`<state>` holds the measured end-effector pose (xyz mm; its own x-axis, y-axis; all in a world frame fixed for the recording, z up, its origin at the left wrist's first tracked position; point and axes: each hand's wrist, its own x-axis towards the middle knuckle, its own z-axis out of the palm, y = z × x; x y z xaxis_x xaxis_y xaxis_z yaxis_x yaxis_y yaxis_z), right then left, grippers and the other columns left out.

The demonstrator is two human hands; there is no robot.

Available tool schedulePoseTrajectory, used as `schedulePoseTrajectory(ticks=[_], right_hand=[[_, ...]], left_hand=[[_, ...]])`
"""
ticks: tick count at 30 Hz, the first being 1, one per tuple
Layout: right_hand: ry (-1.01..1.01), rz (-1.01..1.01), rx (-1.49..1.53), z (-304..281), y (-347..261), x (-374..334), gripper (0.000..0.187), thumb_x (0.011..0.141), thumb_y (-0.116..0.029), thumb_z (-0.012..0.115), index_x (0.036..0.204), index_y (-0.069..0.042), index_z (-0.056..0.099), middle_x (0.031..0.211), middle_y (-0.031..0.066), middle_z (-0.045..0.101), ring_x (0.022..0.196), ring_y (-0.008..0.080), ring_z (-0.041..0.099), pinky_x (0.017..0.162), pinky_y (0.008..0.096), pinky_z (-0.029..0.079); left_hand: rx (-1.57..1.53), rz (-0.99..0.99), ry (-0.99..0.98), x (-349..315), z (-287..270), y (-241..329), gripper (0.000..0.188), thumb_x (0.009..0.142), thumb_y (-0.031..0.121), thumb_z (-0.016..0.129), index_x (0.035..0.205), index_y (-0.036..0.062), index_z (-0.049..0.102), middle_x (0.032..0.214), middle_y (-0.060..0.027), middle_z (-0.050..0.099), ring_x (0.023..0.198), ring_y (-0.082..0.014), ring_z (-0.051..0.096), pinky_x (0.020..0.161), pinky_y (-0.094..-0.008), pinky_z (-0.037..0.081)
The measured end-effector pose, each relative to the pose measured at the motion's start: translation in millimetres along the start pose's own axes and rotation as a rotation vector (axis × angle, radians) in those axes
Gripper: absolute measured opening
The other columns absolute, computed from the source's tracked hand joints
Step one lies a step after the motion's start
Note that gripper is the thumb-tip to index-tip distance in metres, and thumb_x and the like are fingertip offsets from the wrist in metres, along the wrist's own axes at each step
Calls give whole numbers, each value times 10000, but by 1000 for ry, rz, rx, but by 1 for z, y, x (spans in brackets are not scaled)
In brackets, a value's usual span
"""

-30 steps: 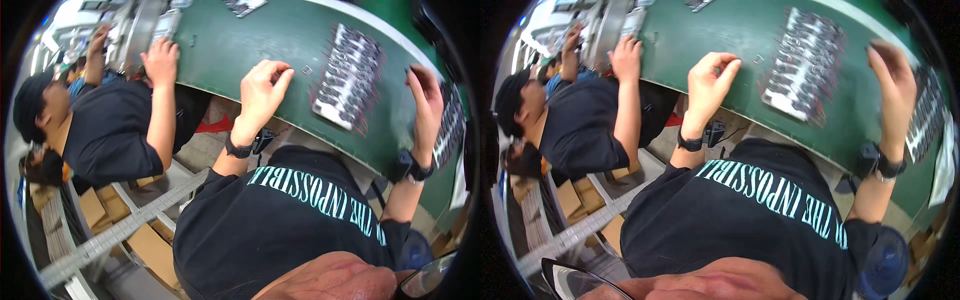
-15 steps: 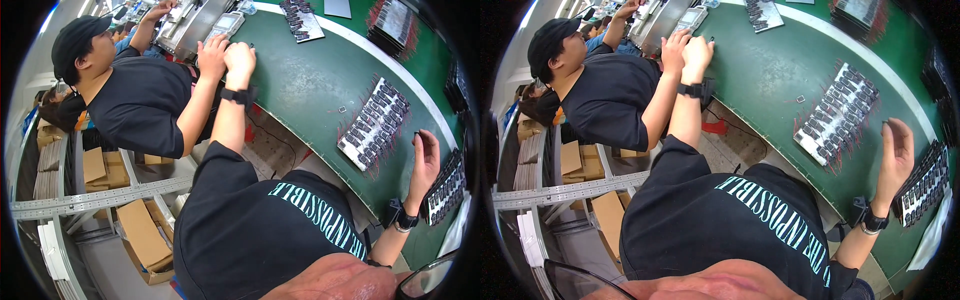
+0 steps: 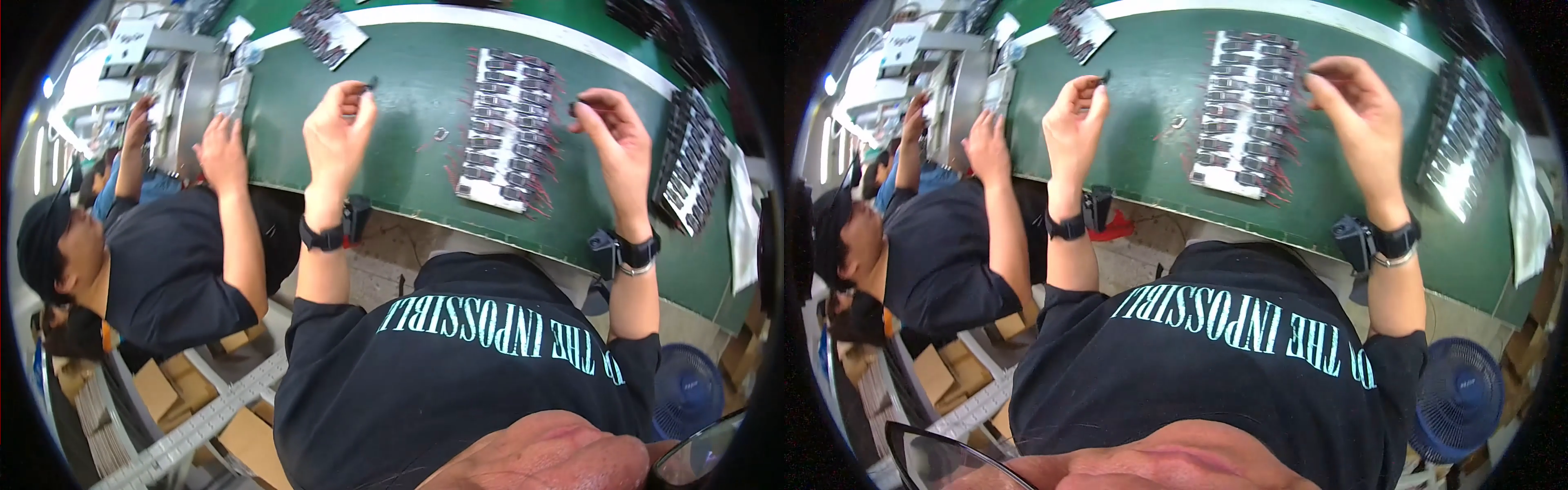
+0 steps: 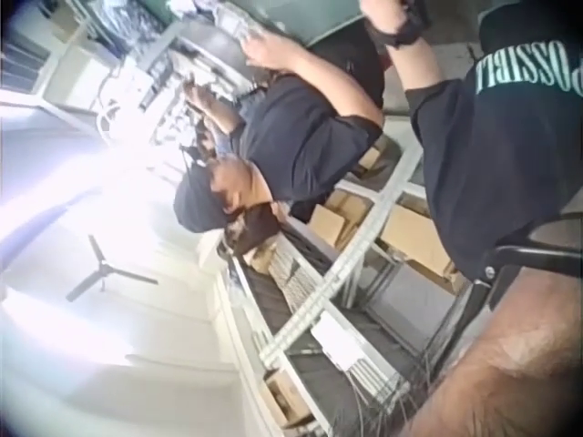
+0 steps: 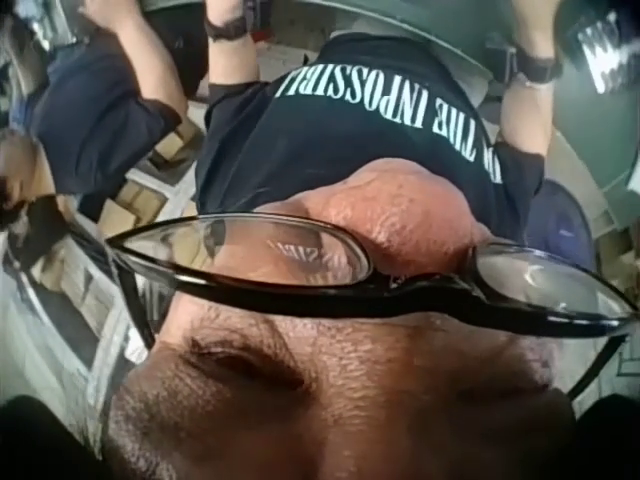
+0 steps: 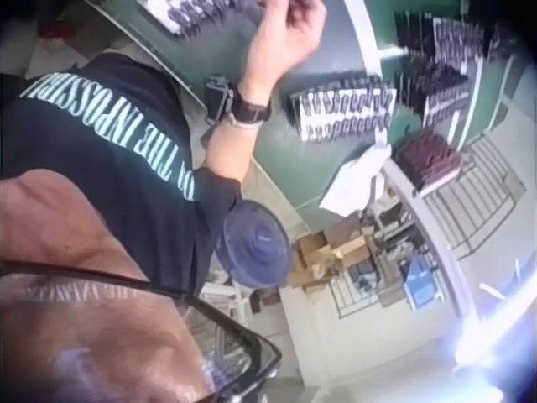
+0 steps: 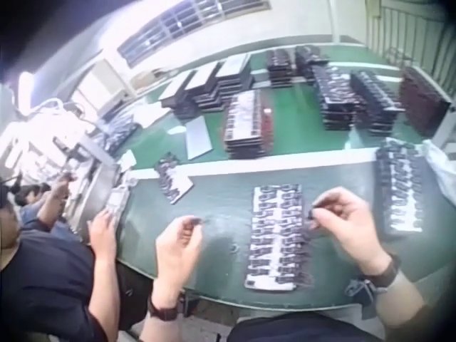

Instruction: The person picks up a speaker from a tray, presses a black adhesive strip onto it by hand, and returns the speaker to the tray, repeating this for several speakers before stacking the tray.

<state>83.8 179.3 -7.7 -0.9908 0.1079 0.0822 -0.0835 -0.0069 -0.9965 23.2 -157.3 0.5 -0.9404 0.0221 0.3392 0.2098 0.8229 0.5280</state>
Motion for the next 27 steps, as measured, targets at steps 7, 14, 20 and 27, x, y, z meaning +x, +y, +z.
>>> schedulePoseTrajectory(ticks=[7, 14, 20, 27], right_hand=[[-88, 58, 272, 16, 1, -8, 142, 943, -97, 662, 1057, -19, 629, 992, 40, 660, 823, 109, 640, 794, 253, 522], [-81, 45, 211, 11, -6, -12, 148, 934, -65, 666, 1068, -13, 628, 990, 31, 655, 832, 103, 638, 781, 237, 523], [-71, 38, 155, 7, -6, -13, 130, 927, -36, 659, 1054, -9, 648, 977, 19, 657, 844, 96, 633, 785, 232, 516], [-70, -156, -265, 10, -15, -15, 103, 908, -25, 667, 1009, -13, 684, 969, -6, 640, 856, 81, 609, 781, 216, 497]], left_hand=[[-739, 41, -231, -31, 49, 110, 281, 874, 41, 709, 1150, 1, 680, 963, -110, 707, 805, -149, 701, 714, -254, 573], [-917, 11, -333, -39, 61, 127, 324, 894, -15, 693, 1214, -26, 653, 1026, -86, 711, 917, -124, 685, 818, -232, 557], [-917, -3, -332, -39, 66, 128, 302, 869, -9, 706, 1170, -2, 684, 1014, -102, 734, 904, -141, 707, 793, -257, 574], [-826, 73, -377, -34, 66, 123, 302, 856, 2, 712, 1157, 21, 696, 1002, -133, 743, 871, -159, 729, 762, -270, 587]])
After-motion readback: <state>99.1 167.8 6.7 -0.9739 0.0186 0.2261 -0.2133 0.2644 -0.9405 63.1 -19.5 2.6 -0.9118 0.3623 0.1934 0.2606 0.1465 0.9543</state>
